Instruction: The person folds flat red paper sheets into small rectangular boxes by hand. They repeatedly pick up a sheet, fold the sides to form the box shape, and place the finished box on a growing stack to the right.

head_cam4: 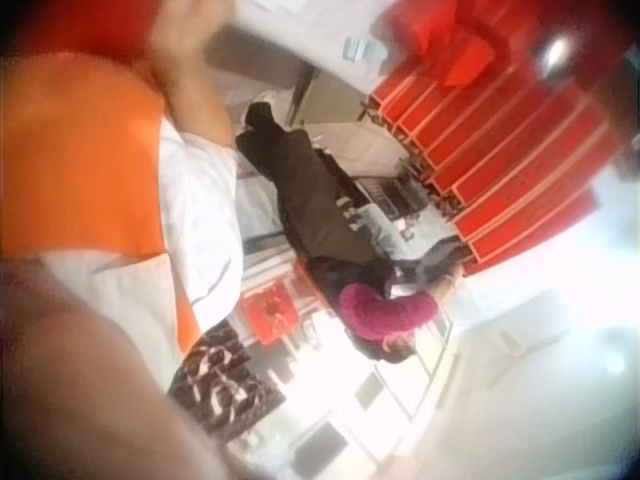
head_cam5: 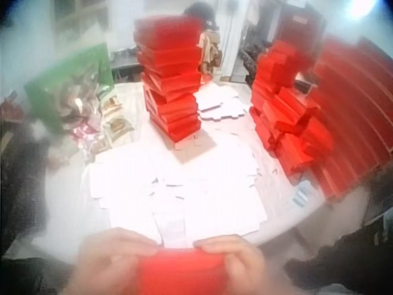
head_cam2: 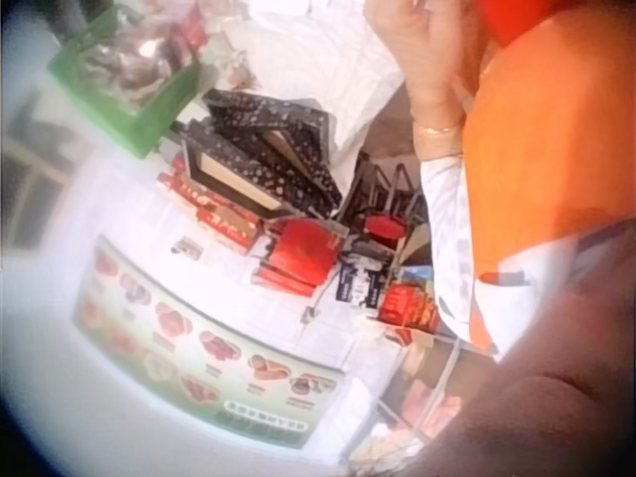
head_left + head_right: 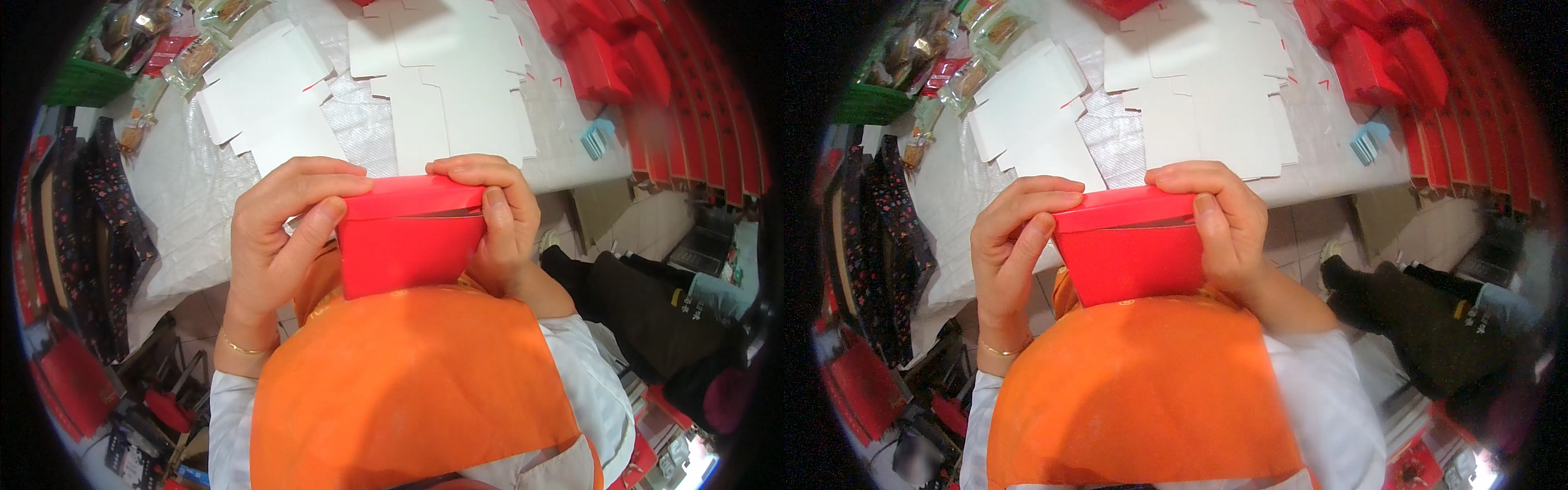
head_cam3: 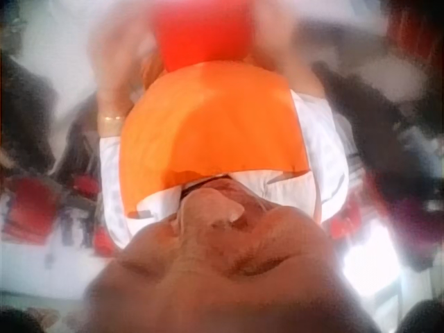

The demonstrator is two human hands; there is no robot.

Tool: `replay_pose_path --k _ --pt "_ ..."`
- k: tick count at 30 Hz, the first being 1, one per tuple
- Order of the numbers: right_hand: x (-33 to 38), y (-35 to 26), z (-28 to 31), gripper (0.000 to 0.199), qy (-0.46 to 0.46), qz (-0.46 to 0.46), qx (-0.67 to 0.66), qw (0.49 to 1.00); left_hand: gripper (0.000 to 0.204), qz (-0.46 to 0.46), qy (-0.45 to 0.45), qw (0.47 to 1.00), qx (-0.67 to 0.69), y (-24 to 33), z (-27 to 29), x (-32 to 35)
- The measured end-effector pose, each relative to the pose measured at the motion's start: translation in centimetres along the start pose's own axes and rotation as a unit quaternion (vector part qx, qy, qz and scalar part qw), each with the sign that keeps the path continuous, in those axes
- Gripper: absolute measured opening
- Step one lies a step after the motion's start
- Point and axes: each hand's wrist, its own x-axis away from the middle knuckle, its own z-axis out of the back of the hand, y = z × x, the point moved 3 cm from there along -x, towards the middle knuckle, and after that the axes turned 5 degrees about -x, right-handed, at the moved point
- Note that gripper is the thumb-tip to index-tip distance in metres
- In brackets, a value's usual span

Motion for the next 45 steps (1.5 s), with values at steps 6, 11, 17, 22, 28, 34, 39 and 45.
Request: replay_pose_path --k 6,11,17,22,28,34,39,45 --pt "0.5 0.3 0.3 0.02 0.002 0.047 0.07 0.996 0.021 0.028 0.0 0.997 0.078 -0.5 -0.2 -0.4" --pt "0.2 0.6 0.4 0.02 -0.006 0.014 0.04 0.999 0.018 0.066 0.027 0.995 0.066 -0.6 -0.7 -0.5" --pt "-0.1 0.3 0.4 0.024 0.008 -0.038 -0.003 0.999 0.018 0.032 0.003 0.998 0.054 -0.2 -0.2 -1.4" --pt "0.2 0.6 0.8 0.024 -0.035 -0.019 0.015 0.999 0.022 0.009 -0.017 1.0 0.009 -0.7 -0.1 -0.7" --pt "-0.2 -0.3 0.5 0.025 -0.08 -0.008 0.068 0.994 0.024 -0.006 -0.01 1.0 -0.008 -1.3 0.0 -0.2" --pt "-0.9 -0.6 1.0 0.027 -0.164 0.046 0.103 0.98 0.028 -0.066 -0.031 0.996 -0.048 -1.6 0.4 0.1" --pt "-0.9 -0.7 0.9 0.026 -0.17 0.065 0.105 0.978 0.03 -0.12 -0.009 0.992 -0.041 -2.2 -0.7 0.5" --pt "-0.3 0.1 0.3 0.024 -0.149 0.06 0.121 0.98 0.027 -0.09 0.07 0.987 0.113 -4.5 -5.0 2.1"
